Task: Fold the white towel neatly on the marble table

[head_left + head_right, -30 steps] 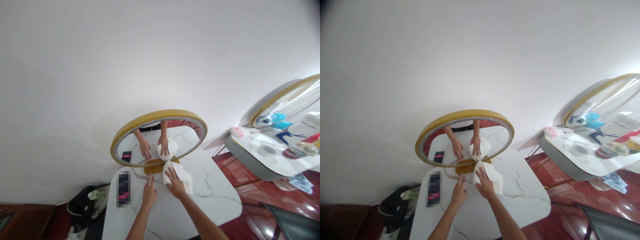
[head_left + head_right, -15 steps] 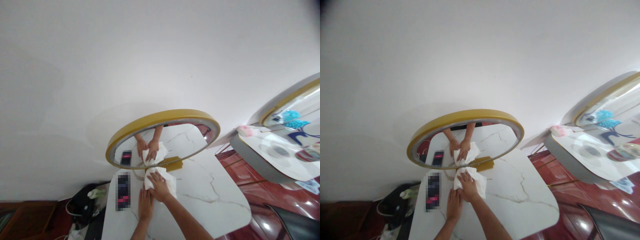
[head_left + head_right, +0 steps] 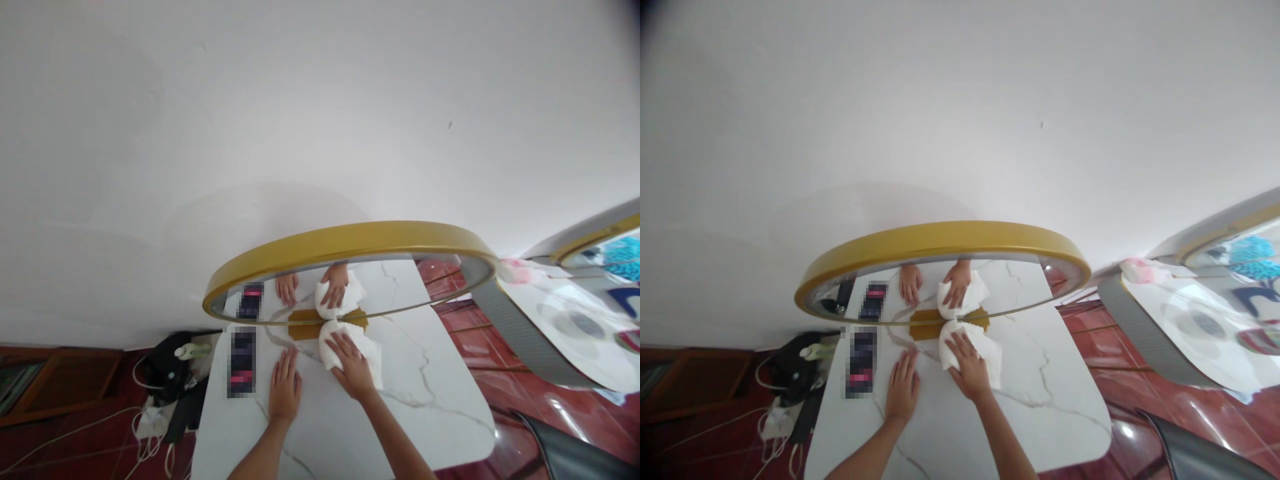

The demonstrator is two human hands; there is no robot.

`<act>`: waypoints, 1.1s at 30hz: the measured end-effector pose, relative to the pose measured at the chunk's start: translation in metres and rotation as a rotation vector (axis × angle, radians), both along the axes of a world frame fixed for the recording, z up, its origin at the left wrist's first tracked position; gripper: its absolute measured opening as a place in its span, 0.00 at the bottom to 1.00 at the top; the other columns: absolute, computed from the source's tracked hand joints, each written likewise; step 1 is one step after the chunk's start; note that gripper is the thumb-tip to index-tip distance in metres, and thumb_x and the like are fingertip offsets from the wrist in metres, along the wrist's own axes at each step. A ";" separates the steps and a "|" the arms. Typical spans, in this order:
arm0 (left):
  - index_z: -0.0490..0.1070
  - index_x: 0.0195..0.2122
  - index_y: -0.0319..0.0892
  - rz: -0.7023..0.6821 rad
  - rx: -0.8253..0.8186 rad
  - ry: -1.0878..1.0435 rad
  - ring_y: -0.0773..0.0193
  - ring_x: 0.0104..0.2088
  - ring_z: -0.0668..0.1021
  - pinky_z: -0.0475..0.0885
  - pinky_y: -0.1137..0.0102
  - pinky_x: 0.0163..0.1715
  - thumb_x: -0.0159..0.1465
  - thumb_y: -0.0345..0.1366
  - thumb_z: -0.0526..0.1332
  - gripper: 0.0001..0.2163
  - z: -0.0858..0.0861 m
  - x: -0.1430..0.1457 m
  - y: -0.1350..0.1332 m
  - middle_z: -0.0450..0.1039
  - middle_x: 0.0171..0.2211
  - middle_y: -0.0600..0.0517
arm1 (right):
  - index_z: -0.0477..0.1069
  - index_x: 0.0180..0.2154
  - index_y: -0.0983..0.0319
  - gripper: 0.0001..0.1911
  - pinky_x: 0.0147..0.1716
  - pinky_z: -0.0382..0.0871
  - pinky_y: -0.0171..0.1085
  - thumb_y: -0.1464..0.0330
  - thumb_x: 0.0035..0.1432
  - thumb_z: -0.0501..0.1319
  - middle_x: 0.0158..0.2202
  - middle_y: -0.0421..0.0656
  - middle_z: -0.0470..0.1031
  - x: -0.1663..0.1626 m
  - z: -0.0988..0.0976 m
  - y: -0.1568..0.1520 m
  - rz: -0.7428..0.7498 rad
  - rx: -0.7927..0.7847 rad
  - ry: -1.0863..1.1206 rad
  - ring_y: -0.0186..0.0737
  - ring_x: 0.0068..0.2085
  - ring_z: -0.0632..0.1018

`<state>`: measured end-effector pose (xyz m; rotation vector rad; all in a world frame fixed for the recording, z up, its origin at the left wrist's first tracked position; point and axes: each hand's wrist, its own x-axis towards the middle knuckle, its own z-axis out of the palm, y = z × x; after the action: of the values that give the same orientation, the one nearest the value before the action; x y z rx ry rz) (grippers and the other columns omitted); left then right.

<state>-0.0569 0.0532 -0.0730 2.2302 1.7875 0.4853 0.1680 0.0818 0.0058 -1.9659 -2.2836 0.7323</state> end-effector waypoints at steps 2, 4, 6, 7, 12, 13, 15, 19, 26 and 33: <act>0.44 0.64 0.46 0.013 -0.005 -0.012 0.59 0.64 0.52 0.53 0.57 0.60 0.64 0.29 0.47 0.27 0.002 0.001 0.001 0.50 0.64 0.52 | 0.41 0.62 0.44 0.37 0.52 0.59 0.42 0.68 0.54 0.51 0.66 0.27 0.38 0.027 -0.003 -0.005 -0.063 0.016 -0.074 0.41 0.65 0.44; 0.45 0.64 0.47 0.026 -0.005 -0.025 0.59 0.63 0.53 0.54 0.57 0.60 0.63 0.29 0.47 0.27 0.001 0.002 0.001 0.51 0.64 0.52 | 0.41 0.63 0.44 0.36 0.52 0.59 0.45 0.68 0.54 0.50 0.66 0.29 0.39 0.050 -0.004 -0.007 -0.099 0.034 -0.134 0.43 0.65 0.44; 0.46 0.64 0.48 0.036 -0.001 -0.031 0.59 0.63 0.54 0.54 0.57 0.60 0.63 0.29 0.48 0.27 0.001 0.003 0.001 0.52 0.63 0.52 | 0.41 0.63 0.44 0.35 0.53 0.57 0.47 0.68 0.56 0.50 0.66 0.30 0.41 0.066 -0.006 -0.007 -0.115 0.060 -0.168 0.44 0.65 0.45; 0.46 0.64 0.48 0.038 0.000 -0.029 0.59 0.63 0.55 0.54 0.57 0.60 0.63 0.29 0.48 0.27 0.001 0.003 0.001 0.52 0.63 0.52 | 0.41 0.63 0.44 0.35 0.53 0.57 0.48 0.67 0.56 0.50 0.66 0.31 0.43 0.072 -0.007 -0.006 -0.120 0.073 -0.175 0.44 0.65 0.45; 0.45 0.64 0.46 0.031 -0.007 0.000 0.59 0.63 0.54 0.54 0.58 0.60 0.63 0.29 0.48 0.28 0.003 0.002 0.002 0.52 0.63 0.52 | 0.41 0.63 0.44 0.31 0.53 0.57 0.50 0.64 0.59 0.47 0.64 0.33 0.49 0.081 -0.016 0.003 -0.226 0.095 -0.163 0.46 0.64 0.48; 0.45 0.64 0.46 0.030 -0.008 0.003 0.59 0.63 0.54 0.54 0.58 0.60 0.63 0.29 0.48 0.28 0.003 0.002 0.002 0.52 0.63 0.52 | 0.41 0.63 0.45 0.31 0.52 0.57 0.50 0.64 0.60 0.46 0.64 0.34 0.49 0.081 -0.018 0.007 -0.270 0.097 -0.161 0.47 0.64 0.49; 0.45 0.64 0.46 0.029 -0.007 0.008 0.59 0.63 0.55 0.54 0.58 0.60 0.63 0.30 0.48 0.28 0.004 0.002 0.002 0.52 0.63 0.51 | 0.40 0.63 0.47 0.29 0.52 0.57 0.51 0.62 0.61 0.44 0.65 0.36 0.48 0.082 -0.022 0.016 -0.345 0.096 -0.167 0.48 0.64 0.49; 0.45 0.64 0.46 0.025 -0.008 0.026 0.58 0.63 0.55 0.55 0.58 0.60 0.62 0.30 0.49 0.28 0.004 0.003 0.002 0.52 0.63 0.51 | 0.41 0.64 0.50 0.30 0.52 0.54 0.54 0.61 0.61 0.44 0.65 0.40 0.47 0.088 -0.023 0.031 -0.332 0.080 -0.192 0.50 0.63 0.49; 0.43 0.65 0.48 0.028 -0.008 0.014 0.58 0.63 0.55 0.54 0.56 0.60 0.62 0.29 0.48 0.29 -0.001 0.002 0.002 0.51 0.63 0.52 | 0.37 0.64 0.48 0.37 0.56 0.46 0.54 0.67 0.55 0.51 0.67 0.35 0.34 0.082 -0.011 0.002 -0.055 0.092 -0.153 0.50 0.65 0.40; 0.41 0.65 0.49 0.023 0.013 0.002 0.58 0.63 0.54 0.54 0.56 0.60 0.63 0.30 0.48 0.29 0.000 0.003 0.002 0.52 0.63 0.52 | 0.38 0.63 0.46 0.42 0.58 0.28 0.59 0.65 0.51 0.56 0.66 0.34 0.32 0.049 -0.010 -0.049 0.143 -0.112 0.021 0.53 0.65 0.37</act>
<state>-0.0538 0.0550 -0.0734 2.2215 1.8174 0.5010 0.2173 0.0325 -0.0040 -1.8428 -2.4413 0.9077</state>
